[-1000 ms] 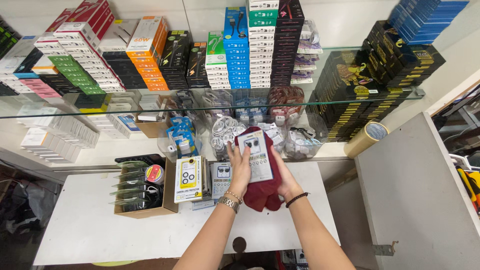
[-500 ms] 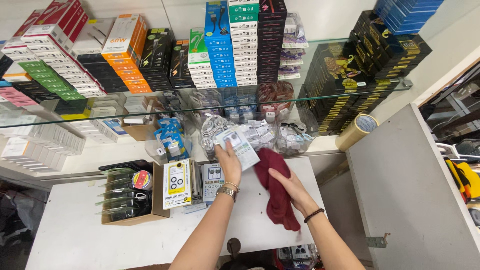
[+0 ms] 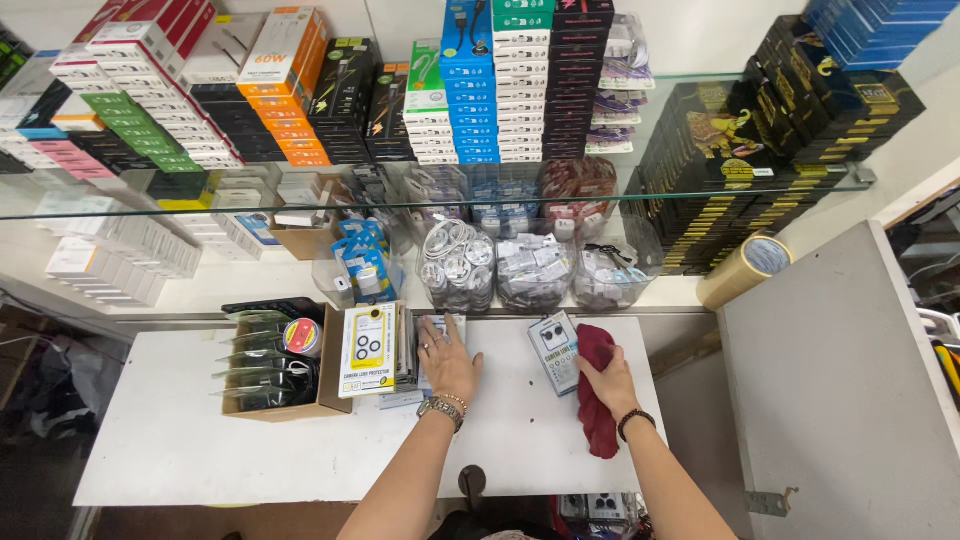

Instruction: The person wipes product boxes with a maroon cloth and restacks them on a glass display shelf. They take boxes from the shelf, wipe each one on the counter, and place them back in stacks, also repositioning a small hanging card package on the shelf.

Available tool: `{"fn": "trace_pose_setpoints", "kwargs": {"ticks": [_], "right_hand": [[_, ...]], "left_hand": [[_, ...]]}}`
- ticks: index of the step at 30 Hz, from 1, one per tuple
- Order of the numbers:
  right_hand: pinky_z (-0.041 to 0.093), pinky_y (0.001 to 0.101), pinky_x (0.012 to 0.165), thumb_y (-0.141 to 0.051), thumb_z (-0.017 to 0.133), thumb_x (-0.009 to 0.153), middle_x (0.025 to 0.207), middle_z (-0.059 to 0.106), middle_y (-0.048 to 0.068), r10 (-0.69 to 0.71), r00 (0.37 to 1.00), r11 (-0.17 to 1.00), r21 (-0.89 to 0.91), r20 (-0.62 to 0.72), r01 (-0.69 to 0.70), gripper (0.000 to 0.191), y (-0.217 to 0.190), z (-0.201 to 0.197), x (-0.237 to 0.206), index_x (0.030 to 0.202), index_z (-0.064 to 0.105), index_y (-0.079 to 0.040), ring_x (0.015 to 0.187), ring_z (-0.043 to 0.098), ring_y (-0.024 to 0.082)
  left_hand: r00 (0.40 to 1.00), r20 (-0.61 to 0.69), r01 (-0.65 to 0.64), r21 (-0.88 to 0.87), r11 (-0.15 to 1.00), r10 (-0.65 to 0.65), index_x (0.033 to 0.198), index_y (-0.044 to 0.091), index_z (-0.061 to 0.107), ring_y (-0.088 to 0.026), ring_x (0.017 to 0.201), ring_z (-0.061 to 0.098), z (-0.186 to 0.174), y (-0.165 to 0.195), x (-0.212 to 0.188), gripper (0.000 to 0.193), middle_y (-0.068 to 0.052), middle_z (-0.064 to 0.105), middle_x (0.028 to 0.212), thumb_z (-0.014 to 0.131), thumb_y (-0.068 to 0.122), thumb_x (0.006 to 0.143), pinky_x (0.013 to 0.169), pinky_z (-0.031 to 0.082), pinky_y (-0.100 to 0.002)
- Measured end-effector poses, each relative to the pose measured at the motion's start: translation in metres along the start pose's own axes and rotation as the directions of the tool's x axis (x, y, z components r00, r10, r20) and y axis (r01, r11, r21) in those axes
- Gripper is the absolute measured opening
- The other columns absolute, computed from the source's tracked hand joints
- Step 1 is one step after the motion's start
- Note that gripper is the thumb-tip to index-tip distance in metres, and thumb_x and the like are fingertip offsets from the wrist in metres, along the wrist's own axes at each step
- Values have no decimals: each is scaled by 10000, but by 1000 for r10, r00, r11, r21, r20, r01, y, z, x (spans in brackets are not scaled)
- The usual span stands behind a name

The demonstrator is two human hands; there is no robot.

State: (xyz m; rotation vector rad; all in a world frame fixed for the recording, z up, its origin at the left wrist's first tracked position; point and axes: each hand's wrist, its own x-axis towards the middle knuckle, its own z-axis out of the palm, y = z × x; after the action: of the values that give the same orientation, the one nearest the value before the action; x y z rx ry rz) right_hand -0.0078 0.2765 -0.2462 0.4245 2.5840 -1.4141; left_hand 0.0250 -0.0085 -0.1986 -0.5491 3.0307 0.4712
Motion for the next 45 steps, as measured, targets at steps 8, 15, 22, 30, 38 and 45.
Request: {"fn": "trace_pose_setpoints", "kwargs": {"ticks": [8,15,22,30,38,45], "right_hand": [[466,501,1005,-478,739,894,1355,505,298,-247,917,952,-255,-314,169,732,-44,-17,0,1421,462,-54,1197,547,469],[433,371,1067,-362,769,914,1466,519,140,-266,947,889,427,181,168,822,-120,38,-27,1543,321,-79,1302,523,216],[537,377,939,-231,728,873,1311,650,152,-277,920,804,591,276,65,678,-173,30,-34,1474,432,-124,1161,622,235],[437,437,1054,-257,726,978,1417,557,229,-627,779,774,115,3,623,515,-202,35,-72,1408,514,-69,1295,534,372],[469,392,1079,-326,651,963,1382,598,203,-393,903,900,127,-170,416,495,-196,28,-52,1381,519,-97,1292,584,342],[417,396,1065,-270,709,1011,1327,586,211,-563,756,701,293,-333,650,487,-186,42,-14,1345,504,18,1245,558,339]], "left_hand": [[998,62,-18,-112,994,25,1641,159,147,-472,1484,206,0,-16,-5,1035,-243,149,1669,768,261,820,1201,235,-542],[981,-112,-193,-592,782,157,1621,97,131,-458,1466,279,-24,29,5,1314,-308,235,1570,927,206,580,1211,287,-460],[880,370,454,-840,-297,297,1532,51,294,-255,1349,534,-25,15,20,813,-138,568,1448,753,189,877,1107,436,-392],[907,349,420,-773,-476,234,1345,119,568,-282,1185,649,-51,19,43,471,-128,649,1322,603,296,910,983,555,-444],[884,392,454,-851,-264,256,1431,114,522,-242,1286,579,-57,44,34,491,-95,603,1410,526,395,1030,1091,469,-443],[906,-250,-404,-749,525,341,1477,-37,489,-338,1408,425,-34,48,30,503,-232,520,1488,498,299,1103,1157,328,-409]]}}
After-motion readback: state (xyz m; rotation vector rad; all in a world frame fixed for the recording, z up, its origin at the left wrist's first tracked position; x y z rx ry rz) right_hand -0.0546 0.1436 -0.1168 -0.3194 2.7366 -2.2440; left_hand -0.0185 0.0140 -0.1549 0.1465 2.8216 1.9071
